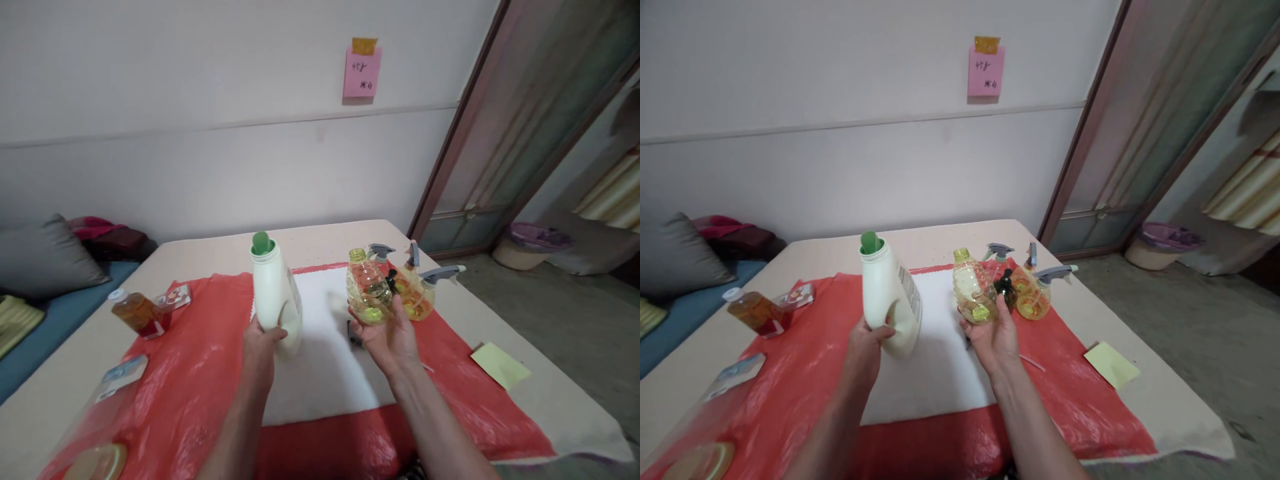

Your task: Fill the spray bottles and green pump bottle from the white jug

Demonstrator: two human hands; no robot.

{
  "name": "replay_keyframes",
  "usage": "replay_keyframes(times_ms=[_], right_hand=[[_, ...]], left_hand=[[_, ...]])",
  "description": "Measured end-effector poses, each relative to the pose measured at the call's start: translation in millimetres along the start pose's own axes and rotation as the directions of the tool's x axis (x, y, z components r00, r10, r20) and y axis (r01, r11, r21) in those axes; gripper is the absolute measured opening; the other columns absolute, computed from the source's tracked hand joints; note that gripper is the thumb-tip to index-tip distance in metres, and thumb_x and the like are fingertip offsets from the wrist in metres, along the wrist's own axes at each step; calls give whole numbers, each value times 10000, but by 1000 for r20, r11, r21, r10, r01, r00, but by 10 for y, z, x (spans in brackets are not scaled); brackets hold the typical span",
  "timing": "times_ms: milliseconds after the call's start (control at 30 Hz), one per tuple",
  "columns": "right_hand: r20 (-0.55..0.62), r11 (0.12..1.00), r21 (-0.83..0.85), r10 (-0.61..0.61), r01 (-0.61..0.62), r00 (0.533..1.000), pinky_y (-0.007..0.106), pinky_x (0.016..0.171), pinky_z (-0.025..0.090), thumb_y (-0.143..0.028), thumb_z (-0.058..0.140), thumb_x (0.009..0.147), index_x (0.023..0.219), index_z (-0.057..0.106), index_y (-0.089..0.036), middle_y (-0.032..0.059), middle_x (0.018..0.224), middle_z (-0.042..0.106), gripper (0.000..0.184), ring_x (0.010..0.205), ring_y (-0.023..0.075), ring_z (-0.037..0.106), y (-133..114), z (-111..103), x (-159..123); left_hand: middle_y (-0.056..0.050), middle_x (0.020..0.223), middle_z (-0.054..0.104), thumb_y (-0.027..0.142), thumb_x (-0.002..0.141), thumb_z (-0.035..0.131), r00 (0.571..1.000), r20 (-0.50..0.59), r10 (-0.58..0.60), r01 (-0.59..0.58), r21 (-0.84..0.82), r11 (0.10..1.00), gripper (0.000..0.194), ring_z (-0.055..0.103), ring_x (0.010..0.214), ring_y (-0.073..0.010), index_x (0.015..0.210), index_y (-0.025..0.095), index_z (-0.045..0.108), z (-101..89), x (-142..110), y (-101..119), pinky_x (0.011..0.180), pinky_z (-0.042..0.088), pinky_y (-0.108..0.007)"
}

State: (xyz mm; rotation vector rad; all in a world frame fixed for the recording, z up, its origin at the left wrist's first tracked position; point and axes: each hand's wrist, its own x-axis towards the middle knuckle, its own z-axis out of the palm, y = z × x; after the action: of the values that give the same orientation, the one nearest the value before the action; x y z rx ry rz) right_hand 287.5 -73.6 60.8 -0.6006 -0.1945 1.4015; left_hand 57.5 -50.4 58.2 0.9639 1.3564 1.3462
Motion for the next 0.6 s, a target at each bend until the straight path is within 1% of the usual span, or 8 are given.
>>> replay_keyframes(times_ms=[133, 233, 300, 400, 467, 500, 567, 600], right_hand=[[34, 1000, -7, -1, 1, 999, 325, 598, 583, -564, 811, 647, 1032, 678, -231, 34, 950, 759, 526, 803, 224, 717, 11, -23, 9], [65, 1000, -2, -12, 12, 998, 328, 621, 587, -540, 839, 622, 1028, 688, -238, 36, 971, 761, 528, 820, 224, 718, 28, -30, 15], [70, 1000, 7, -15, 14, 997, 329, 646, 590, -521, 850, 616, 1005, 698, -245, 34, 978, 761, 500, 835, 222, 717, 41, -21, 12], [88, 1000, 6, -9, 8, 996, 341, 697, 591, -488, 856, 621, 983, 711, -262, 22, 1010, 759, 451, 882, 223, 712, 46, 1, -5], [119, 1000, -16, -1, 3, 993, 359, 751, 587, -473, 852, 628, 972, 716, -271, 18, 1036, 756, 422, 929, 229, 704, 32, 11, -17], [145, 999, -35, 9, -4, 989, 372, 784, 580, -480, 845, 633, 969, 718, -269, 24, 1041, 755, 417, 954, 236, 699, 23, 14, -24], [215, 997, -82, 33, -16, 976, 399, 839, 562, -520, 828, 638, 970, 720, -253, 44, 1035, 754, 440, 975, 250, 693, 16, 20, -49], [256, 994, -104, 37, -11, 966, 408, 859, 551, -535, 820, 640, 981, 717, -243, 52, 1031, 752, 460, 972, 254, 691, 26, 27, -70]], left_hand=[[39, 719, 603, 200, 607, 710, 995, 99, -1, 4, -37, 999, 317, 531, 680, -139, 914, 153, 643, 191, -52, -84, 660, 406, -258], [40, 754, 602, 256, 651, 724, 986, 167, 29, -23, -38, 999, 313, 522, 705, -135, 933, 159, 629, 328, -116, -120, 674, 409, -256], [34, 785, 612, 295, 677, 716, 982, 186, 44, -43, -12, 999, 317, 526, 725, -137, 948, 163, 620, 397, -127, -155, 691, 417, -258], [22, 779, 621, 349, 696, 704, 982, 185, 28, -40, 61, 997, 317, 536, 718, -151, 939, 165, 619, 442, -104, -196, 683, 421, -271], [9, 783, 622, 367, 699, 705, 984, 175, 8, -25, 95, 995, 320, 553, 729, -169, 933, 167, 615, 424, -114, -187, 688, 426, -287], [-5, 835, 630, 366, 700, 708, 989, 150, 5, -23, 115, 993, 345, 573, 780, -185, 967, 172, 606, 403, -141, -169, 720, 437, -302], [-51, 1031, 624, 364, 707, 716, 998, 33, 47, -52, 168, 984, 448, 590, 974, -229, 1086, 189, 555, 356, -253, -118, 856, 448, -352], [-74, 1143, 593, 369, 708, 725, 993, -54, 101, -88, 197, 976, 515, 565, 1093, -247, 1147, 202, 514, 339, -335, -91, 944, 428, -382]])
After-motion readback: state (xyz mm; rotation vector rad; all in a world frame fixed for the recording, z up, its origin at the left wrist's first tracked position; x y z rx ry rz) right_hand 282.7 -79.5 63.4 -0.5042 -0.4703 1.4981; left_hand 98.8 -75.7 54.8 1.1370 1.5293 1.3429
